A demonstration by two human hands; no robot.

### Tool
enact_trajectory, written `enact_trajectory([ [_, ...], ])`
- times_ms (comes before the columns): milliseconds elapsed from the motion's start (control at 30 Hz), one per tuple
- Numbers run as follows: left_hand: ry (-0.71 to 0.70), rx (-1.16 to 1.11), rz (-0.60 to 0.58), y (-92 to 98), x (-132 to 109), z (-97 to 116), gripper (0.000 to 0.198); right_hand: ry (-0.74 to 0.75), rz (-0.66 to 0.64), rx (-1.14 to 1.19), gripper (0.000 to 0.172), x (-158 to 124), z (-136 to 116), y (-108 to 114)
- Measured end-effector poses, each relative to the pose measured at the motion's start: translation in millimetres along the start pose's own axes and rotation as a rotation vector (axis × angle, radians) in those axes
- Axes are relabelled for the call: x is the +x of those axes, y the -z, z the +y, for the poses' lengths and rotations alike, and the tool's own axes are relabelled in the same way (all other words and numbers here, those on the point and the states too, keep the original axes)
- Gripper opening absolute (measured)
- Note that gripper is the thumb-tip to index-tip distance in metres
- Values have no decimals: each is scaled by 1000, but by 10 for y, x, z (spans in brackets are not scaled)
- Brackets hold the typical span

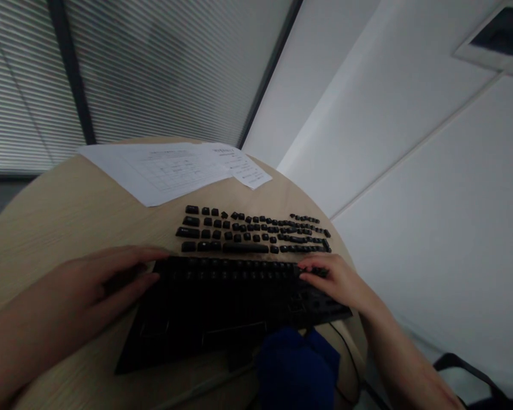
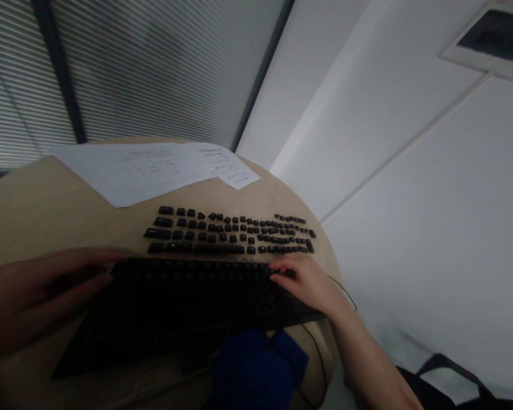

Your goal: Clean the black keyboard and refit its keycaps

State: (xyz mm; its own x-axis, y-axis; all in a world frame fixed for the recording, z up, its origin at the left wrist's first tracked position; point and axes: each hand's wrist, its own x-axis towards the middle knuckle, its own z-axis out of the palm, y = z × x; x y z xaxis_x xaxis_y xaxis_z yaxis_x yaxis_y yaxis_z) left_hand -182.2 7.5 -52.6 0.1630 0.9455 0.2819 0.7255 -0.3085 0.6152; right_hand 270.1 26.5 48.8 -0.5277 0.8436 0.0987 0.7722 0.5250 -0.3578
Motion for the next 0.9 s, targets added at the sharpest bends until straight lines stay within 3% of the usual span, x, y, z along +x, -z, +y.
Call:
enact_trajectory([
  [233, 23, 18, 2, -12, -27, -36, 48, 6, -7, -30, 17, -26, 91, -146],
  [633, 29, 10, -3, 18, 7, 54, 52, 46, -88, -105, 20, 4, 39, -111],
  [900, -8, 18, 11, -9, 8, 36, 50, 80, -155, -297, 22, 28, -72, -121],
])
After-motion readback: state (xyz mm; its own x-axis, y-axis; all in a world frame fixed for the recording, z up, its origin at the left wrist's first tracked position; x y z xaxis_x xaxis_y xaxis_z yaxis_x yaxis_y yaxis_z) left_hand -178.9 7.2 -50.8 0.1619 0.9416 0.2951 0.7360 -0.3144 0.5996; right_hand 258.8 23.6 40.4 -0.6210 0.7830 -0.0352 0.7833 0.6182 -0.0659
